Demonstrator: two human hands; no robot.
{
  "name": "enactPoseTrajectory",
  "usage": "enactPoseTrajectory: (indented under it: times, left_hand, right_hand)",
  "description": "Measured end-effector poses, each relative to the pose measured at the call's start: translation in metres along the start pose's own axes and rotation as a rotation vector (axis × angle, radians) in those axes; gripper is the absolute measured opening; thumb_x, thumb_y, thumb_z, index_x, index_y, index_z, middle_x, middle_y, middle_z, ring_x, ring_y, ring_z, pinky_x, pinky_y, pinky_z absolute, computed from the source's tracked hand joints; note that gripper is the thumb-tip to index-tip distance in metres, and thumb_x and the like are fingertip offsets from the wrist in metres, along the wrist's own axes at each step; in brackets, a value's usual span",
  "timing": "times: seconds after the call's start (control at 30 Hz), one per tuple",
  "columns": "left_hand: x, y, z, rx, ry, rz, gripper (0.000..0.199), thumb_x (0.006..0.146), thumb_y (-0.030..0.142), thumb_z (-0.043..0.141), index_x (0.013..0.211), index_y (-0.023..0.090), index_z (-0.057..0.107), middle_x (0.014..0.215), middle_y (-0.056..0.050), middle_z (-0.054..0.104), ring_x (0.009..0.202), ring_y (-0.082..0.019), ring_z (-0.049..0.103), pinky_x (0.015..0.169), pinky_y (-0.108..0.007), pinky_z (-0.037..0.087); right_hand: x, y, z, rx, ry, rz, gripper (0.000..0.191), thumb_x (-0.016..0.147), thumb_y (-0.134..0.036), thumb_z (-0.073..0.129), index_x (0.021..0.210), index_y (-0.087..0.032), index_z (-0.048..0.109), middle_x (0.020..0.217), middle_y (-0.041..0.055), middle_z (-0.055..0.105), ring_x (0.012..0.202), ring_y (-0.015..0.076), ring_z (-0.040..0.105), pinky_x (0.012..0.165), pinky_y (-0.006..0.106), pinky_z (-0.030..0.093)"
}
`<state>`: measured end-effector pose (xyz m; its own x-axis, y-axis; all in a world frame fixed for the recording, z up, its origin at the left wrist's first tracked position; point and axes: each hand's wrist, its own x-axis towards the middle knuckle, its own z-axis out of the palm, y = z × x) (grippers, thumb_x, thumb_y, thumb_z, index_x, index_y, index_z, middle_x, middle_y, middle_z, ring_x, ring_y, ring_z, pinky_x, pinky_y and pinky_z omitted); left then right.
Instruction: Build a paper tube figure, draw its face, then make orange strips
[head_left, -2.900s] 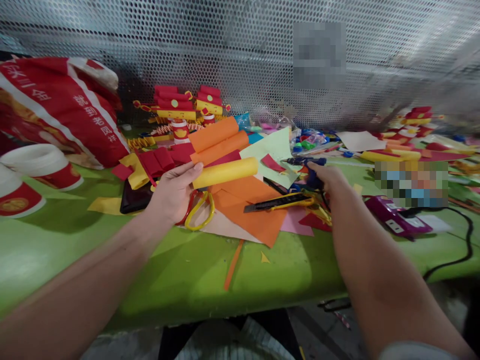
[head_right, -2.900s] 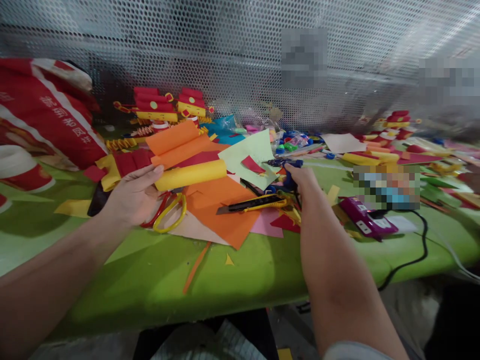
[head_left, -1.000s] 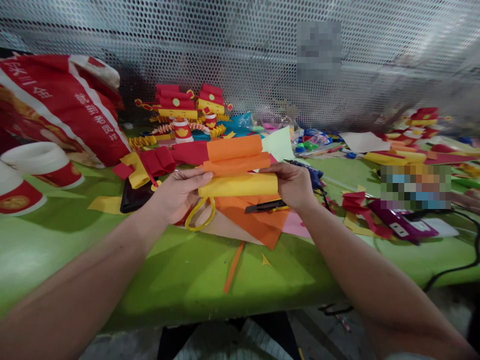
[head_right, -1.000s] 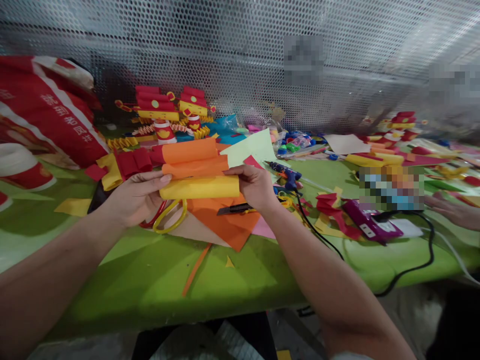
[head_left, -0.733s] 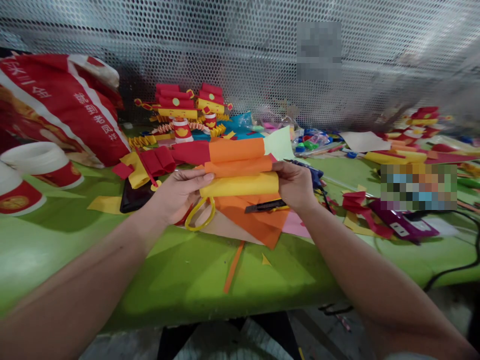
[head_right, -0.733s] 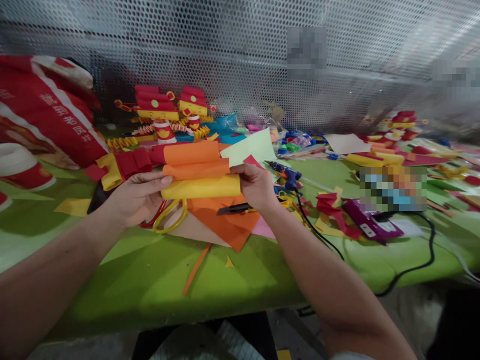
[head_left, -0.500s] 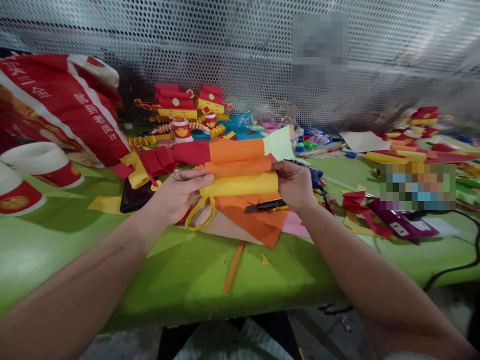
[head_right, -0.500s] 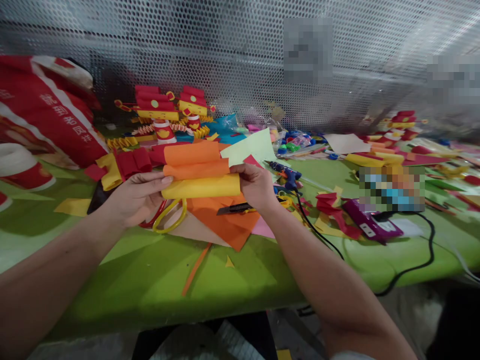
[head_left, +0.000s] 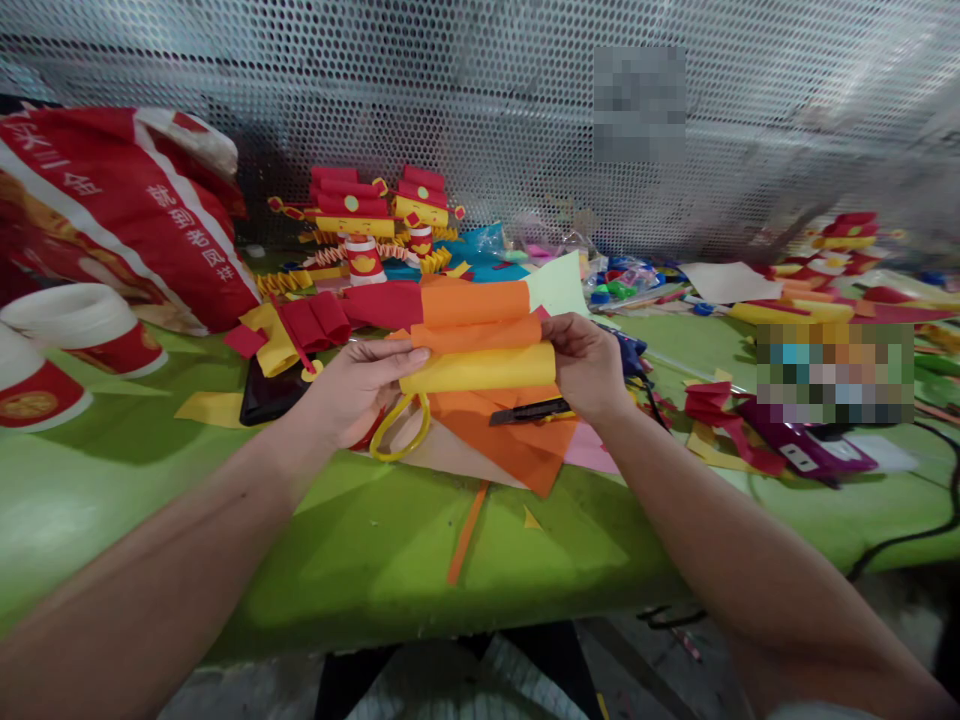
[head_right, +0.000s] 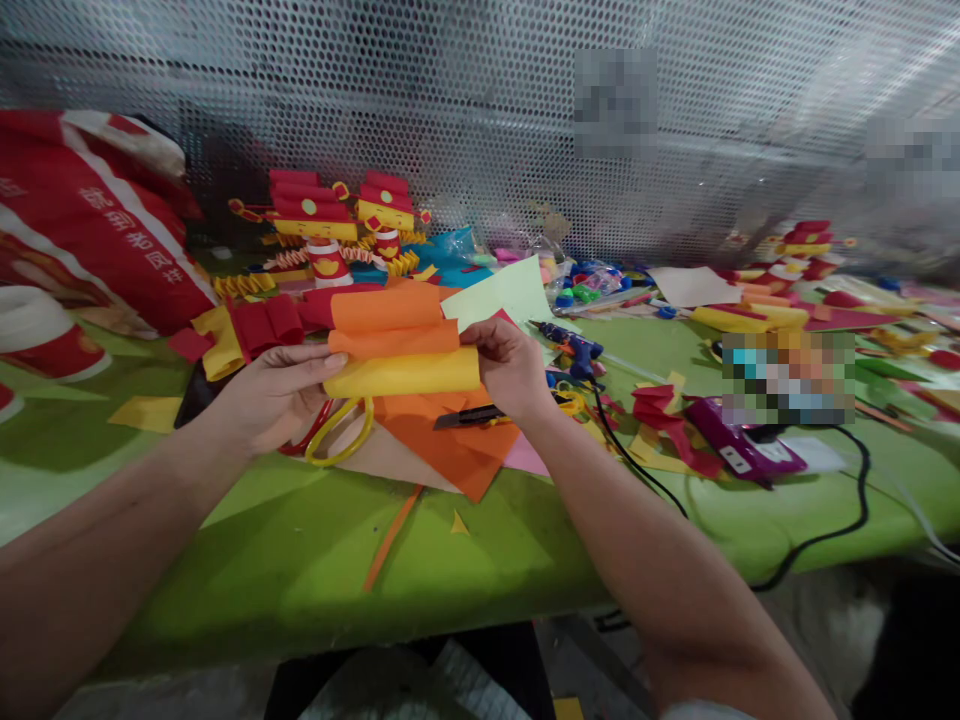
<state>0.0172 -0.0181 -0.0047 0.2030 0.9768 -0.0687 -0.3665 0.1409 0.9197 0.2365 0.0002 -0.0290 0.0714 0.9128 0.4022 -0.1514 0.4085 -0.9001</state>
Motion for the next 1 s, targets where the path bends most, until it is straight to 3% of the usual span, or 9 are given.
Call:
enactPoseTrajectory:
  times: [0.37,0.73,0.9,1.0]
  left_hand:
    - [-0.0012,0.0017,0.0024,0.018,-0.013,-0.006,0.010,0.062,0.011,0.073,0.070,0.017,0.074,0.070,-0.001,0.074,0.068,-0.013,0.068,0.071,-0.025,0.052]
    - [-0.0006,0.0010,0.0032,-0.010,0.015,-0.014,0.009,0.063,0.008,0.071,0.067,0.016,0.073,0.067,0.001,0.074,0.062,-0.010,0.066,0.064,-0.020,0.052]
    - [-0.0015,0.0028,0.0041,-0.017,0.027,-0.009,0.009,0.063,0.007,0.070,0.065,0.016,0.073,0.065,0.001,0.073,0.061,-0.009,0.066,0.063,-0.018,0.051]
    - [-0.0008,0.0026,0.0043,-0.036,0.027,0.016,0.007,0.062,0.008,0.072,0.064,0.015,0.072,0.064,0.001,0.073,0.060,-0.009,0.065,0.062,-0.018,0.051]
  right_hand:
    - [0.0012,0.0035,-0.0018,-0.057,-0.008,-0.058,0.022,0.053,-0.019,0.072,0.068,-0.026,0.058,0.060,-0.0069,0.060,0.056,0.0114,0.060,0.049,0.023,0.050]
    - [0.0013,0.0056,-0.0021,-0.052,-0.019,-0.043,0.025,0.052,-0.019,0.073,0.069,-0.025,0.056,0.058,-0.0068,0.057,0.061,0.0129,0.061,0.052,0.024,0.050]
    - [-0.0008,0.0058,-0.0028,-0.150,-0.056,-0.099,0.027,0.055,-0.020,0.072,0.075,-0.025,0.055,0.068,-0.0053,0.060,0.055,0.0099,0.055,0.047,0.021,0.045]
    - [-0.0024,0.0058,-0.0061,-0.257,-0.043,-0.194,0.025,0.058,-0.022,0.072,0.077,-0.025,0.056,0.088,-0.0004,0.064,0.066,0.0111,0.058,0.051,0.022,0.045]
